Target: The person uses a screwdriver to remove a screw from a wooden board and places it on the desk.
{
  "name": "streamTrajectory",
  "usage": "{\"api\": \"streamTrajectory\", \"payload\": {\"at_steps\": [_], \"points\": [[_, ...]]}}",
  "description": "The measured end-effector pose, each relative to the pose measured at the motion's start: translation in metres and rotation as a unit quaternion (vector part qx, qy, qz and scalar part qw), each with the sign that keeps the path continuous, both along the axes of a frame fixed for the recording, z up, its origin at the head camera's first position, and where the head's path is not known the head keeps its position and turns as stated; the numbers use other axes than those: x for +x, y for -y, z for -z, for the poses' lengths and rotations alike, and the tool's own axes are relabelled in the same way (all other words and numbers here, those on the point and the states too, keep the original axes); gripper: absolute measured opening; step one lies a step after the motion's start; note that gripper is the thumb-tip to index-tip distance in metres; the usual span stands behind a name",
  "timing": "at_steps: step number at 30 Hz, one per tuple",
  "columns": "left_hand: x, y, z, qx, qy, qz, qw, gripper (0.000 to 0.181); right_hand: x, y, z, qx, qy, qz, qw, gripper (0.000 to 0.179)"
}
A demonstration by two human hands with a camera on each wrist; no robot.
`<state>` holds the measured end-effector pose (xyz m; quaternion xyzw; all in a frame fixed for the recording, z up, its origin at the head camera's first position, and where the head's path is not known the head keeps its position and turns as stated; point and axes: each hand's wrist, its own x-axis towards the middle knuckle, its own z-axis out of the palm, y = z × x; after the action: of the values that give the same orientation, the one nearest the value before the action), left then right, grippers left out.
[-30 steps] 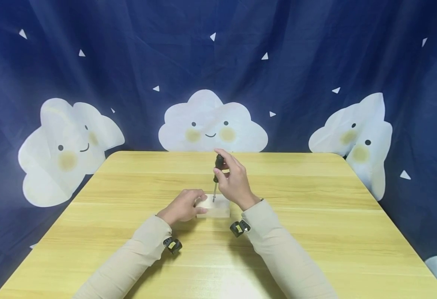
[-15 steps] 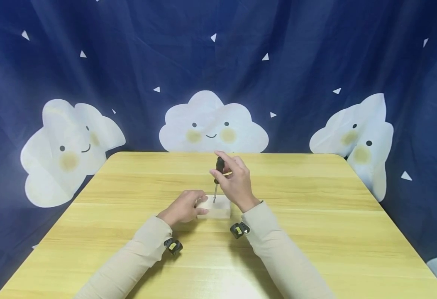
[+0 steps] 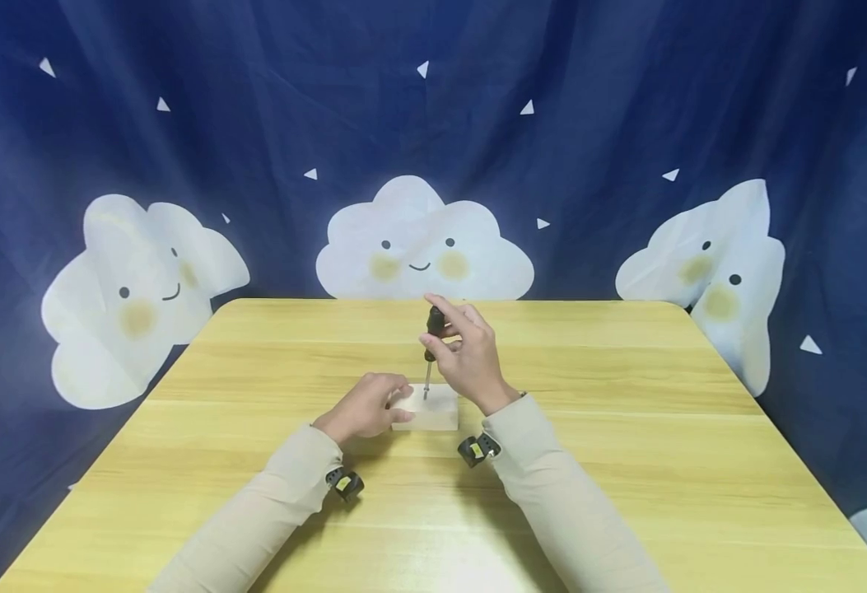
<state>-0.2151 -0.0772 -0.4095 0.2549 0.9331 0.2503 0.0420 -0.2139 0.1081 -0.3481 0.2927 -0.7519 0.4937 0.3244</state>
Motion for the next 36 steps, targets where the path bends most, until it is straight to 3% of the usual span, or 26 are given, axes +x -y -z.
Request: {"api": "streamTrajectory", "payload": {"at_steps": [5, 10, 17, 21, 32, 36], "points": [[0.0, 0.0, 0.0, 0.002, 0.003, -0.002, 1.0, 0.028, 0.013, 0.003, -0.016, 0.002, 0.012, -0.029, 0.9995, 0.05], [0.0, 0.001, 0.001, 0.001, 0.003, -0.001, 1.0, 0.029, -0.002, -0.001, 0.004, -0.012, 0.021, -0.047, 0.9986, 0.049], [0.0, 0.0, 0.001, -0.003, 0.003, -0.005, 1.0, 0.032, -0.01, -0.001, 0.016, -0.005, -0.002, 0.043, 0.9991, 0.054], [0.001, 0.0, 0.0, -0.002, 0.007, -0.004, 1.0, 0.032, -0.01, 0.0, 0.014, -0.004, -0.004, 0.059, 0.9982, 0.052], [0.0, 0.001, 0.0, 0.0, 0.01, -0.006, 0.9999, 0.032, -0.009, -0.001, 0.01, 0.009, 0.009, -0.021, 0.9997, 0.052], [0.0, 0.001, 0.0, -0.001, 0.011, -0.008, 0.9999, 0.033, -0.01, 0.0, 0.01, 0.02, 0.015, -0.011, 0.9996, 0.05]]}}
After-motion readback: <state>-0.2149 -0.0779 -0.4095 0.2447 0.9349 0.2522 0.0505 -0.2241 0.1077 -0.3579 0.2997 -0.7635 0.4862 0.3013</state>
